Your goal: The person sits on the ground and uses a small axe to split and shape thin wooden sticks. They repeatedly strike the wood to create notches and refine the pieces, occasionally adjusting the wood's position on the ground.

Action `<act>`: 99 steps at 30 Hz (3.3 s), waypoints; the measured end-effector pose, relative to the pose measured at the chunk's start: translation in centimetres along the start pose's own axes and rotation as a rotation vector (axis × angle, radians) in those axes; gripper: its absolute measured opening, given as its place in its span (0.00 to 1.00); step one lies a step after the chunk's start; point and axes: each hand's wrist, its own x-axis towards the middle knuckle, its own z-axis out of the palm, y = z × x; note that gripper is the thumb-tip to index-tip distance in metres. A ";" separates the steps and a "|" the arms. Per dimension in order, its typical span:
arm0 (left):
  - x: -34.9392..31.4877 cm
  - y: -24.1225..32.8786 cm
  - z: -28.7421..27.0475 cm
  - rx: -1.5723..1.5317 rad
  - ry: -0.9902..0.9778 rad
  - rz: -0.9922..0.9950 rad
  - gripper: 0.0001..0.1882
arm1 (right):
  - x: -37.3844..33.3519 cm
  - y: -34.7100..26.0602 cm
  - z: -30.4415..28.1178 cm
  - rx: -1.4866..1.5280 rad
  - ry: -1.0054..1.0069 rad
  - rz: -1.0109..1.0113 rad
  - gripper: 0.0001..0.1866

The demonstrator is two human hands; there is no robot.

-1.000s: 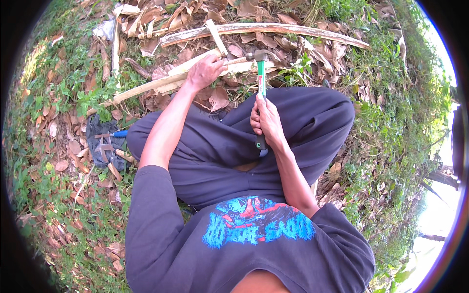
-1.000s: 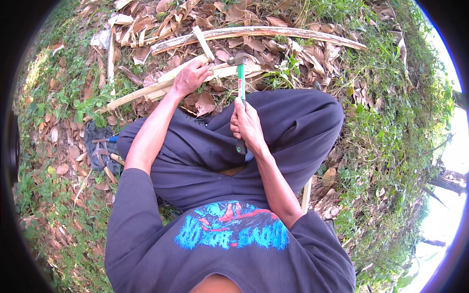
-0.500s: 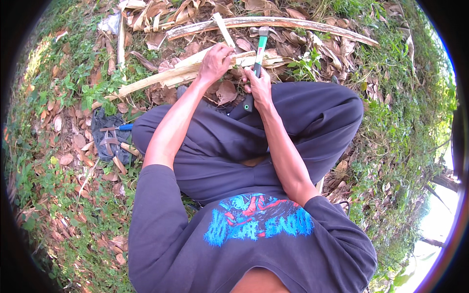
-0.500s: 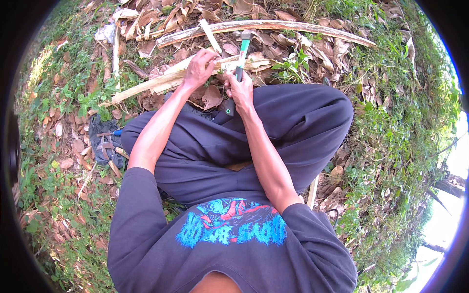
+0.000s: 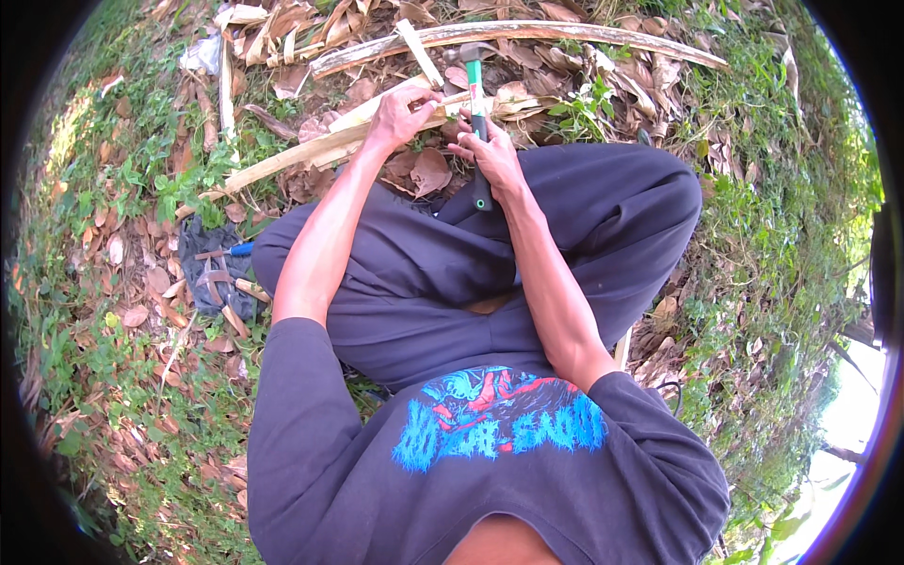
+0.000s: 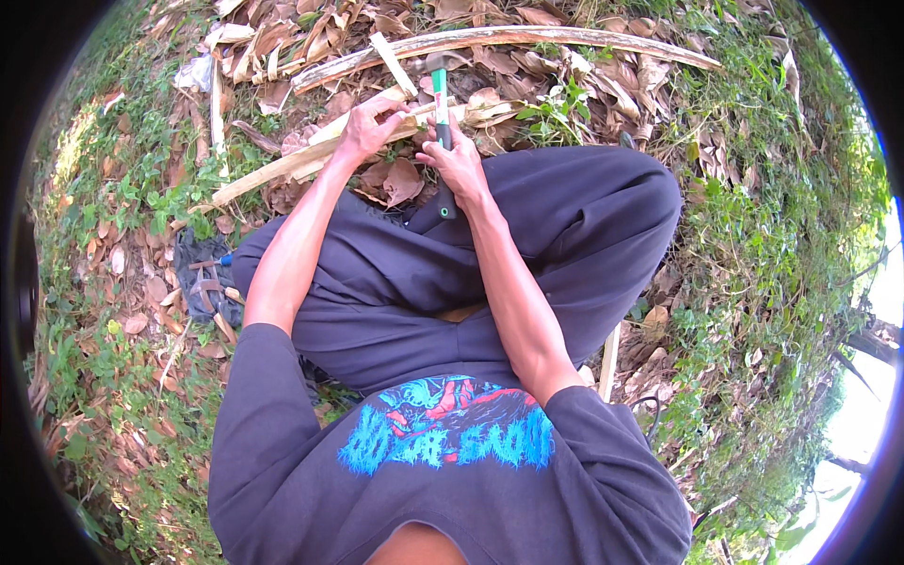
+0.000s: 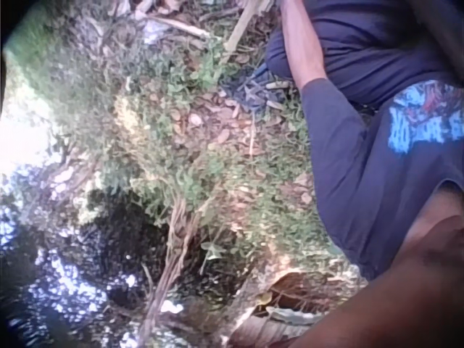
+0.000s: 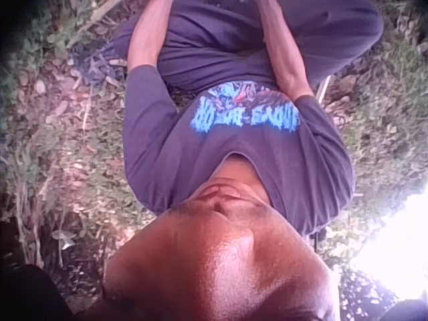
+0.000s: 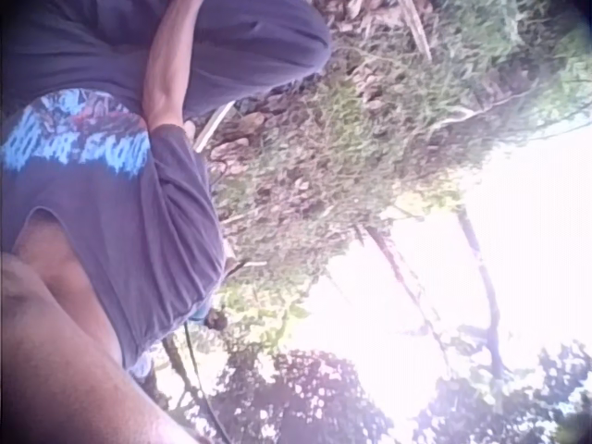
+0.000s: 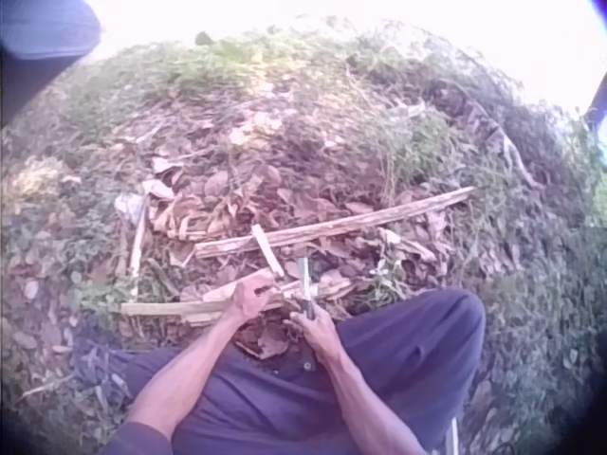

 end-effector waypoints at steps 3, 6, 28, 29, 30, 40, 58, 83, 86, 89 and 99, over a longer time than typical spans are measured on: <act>-0.2 1.0 0.0 0.045 -0.018 -0.105 0.10 | -0.1 1.1 -0.7 -0.040 0.060 0.064 0.23; -0.2 0.5 0.3 0.035 0.033 -0.142 0.11 | -0.9 1.0 -0.6 -0.035 0.121 0.073 0.16; -1.0 0.6 0.6 0.028 0.002 -0.062 0.09 | -10.4 -3.3 1.2 -0.388 0.133 0.145 0.10; -1.1 0.6 0.6 0.025 -0.005 -0.059 0.09 | -10.4 -3.3 1.2 -0.407 0.130 0.136 0.10; -1.1 0.6 0.5 0.021 -0.011 -0.057 0.08 | -10.5 -3.2 1.2 -0.416 0.131 0.127 0.11; -1.2 0.8 0.3 0.061 -0.021 -0.042 0.08 | -10.8 -2.8 1.1 -0.456 0.144 0.109 0.11; -1.6 0.7 0.8 0.166 -0.009 0.126 0.09 | -10.9 -2.4 1.5 -0.603 0.141 0.030 0.13; -2.0 0.0 1.3 0.122 0.044 0.131 0.09 | -9.7 -0.5 2.7 -0.939 0.133 -0.144 0.14; -1.9 0.3 1.1 0.112 0.039 0.119 0.08 | -9.3 -0.1 2.3 -0.991 0.144 -0.178 0.14; -1.9 0.2 1.0 0.121 0.048 0.126 0.08 | -9.0 -0.5 2.3 -0.961 0.107 -0.193 0.13; -1.9 -0.5 1.2 0.114 0.055 0.115 0.08 | -9.1 -0.4 2.8 -1.020 0.146 -0.189 0.14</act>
